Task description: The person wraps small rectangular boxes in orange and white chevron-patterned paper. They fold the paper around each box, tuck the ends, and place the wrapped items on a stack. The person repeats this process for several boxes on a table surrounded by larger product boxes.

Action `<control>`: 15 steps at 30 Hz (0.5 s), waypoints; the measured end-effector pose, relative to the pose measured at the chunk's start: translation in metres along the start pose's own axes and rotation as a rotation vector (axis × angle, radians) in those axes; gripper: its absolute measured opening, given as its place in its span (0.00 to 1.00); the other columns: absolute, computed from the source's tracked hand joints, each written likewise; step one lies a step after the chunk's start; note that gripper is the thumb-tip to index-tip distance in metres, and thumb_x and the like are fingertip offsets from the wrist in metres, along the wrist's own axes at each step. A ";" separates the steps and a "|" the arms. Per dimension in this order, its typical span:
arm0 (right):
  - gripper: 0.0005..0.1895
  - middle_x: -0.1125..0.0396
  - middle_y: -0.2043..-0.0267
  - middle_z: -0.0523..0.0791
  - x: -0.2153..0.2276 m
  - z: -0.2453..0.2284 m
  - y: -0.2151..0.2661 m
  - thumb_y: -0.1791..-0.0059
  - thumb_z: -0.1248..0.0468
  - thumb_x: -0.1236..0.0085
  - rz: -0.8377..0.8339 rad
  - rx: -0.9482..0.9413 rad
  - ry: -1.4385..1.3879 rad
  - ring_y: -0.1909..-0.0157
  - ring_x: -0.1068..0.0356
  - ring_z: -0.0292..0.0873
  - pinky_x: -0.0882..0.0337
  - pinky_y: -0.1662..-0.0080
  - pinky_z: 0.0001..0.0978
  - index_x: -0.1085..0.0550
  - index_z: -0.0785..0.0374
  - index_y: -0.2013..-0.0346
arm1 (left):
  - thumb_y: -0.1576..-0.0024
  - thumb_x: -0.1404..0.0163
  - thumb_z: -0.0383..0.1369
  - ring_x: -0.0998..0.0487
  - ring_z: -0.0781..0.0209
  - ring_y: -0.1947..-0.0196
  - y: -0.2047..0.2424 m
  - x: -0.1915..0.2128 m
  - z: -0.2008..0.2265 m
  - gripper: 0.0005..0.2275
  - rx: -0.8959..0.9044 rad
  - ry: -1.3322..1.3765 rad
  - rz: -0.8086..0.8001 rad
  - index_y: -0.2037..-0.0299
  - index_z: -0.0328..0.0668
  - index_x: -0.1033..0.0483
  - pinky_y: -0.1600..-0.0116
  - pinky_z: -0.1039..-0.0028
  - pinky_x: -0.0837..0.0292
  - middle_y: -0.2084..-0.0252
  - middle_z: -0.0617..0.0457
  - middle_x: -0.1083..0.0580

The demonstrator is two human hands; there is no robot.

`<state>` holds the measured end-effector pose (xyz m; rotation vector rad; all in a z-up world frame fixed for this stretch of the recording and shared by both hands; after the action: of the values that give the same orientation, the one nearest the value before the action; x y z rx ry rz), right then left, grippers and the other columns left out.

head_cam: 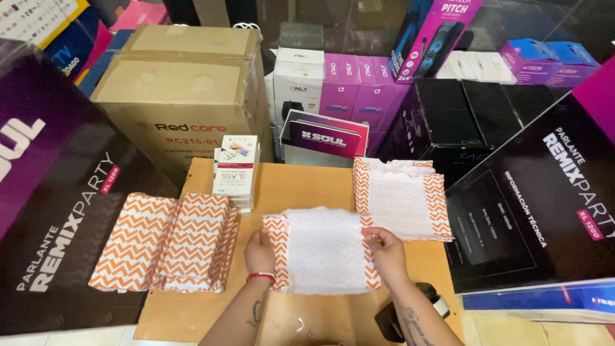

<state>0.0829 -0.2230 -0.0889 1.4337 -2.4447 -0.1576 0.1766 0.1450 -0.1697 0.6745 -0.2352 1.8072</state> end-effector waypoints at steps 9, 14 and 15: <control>0.14 0.34 0.66 0.43 0.079 -0.015 -0.014 0.46 0.71 0.50 0.189 0.090 -0.121 0.77 0.39 0.30 0.34 0.75 0.16 0.21 0.65 0.48 | 0.37 0.49 0.48 0.22 0.34 0.44 0.042 -0.042 0.078 0.22 -0.045 0.035 -0.287 0.38 0.47 0.36 0.41 0.46 0.26 0.50 0.34 0.21; 0.21 0.36 0.57 0.45 0.107 -0.022 -0.024 0.50 0.72 0.43 0.093 0.074 -0.136 0.70 0.36 0.32 0.26 0.68 0.20 0.24 0.63 0.42 | 0.35 0.52 0.42 0.21 0.40 0.45 0.048 -0.084 0.112 0.11 -0.091 0.118 -0.282 0.49 0.50 0.22 0.44 0.51 0.26 0.54 0.43 0.18; 0.22 0.35 0.55 0.44 0.110 -0.022 -0.026 0.51 0.73 0.42 0.044 0.062 -0.130 0.70 0.33 0.31 0.24 0.68 0.20 0.23 0.61 0.41 | 0.35 0.52 0.43 0.20 0.42 0.47 0.043 -0.093 0.115 0.11 -0.076 0.151 -0.249 0.51 0.52 0.21 0.44 0.53 0.26 0.55 0.47 0.17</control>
<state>0.0615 -0.3303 -0.0519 1.4357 -2.6050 -0.1727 0.1937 0.0001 -0.1199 0.4879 -0.1125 1.5930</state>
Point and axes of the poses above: each hand's wrist, its own y-axis away from the middle knuckle, its own x-axis out of the back of the hand, z = x × y, the point moved 8 cm from there along -y, towards the middle knuckle
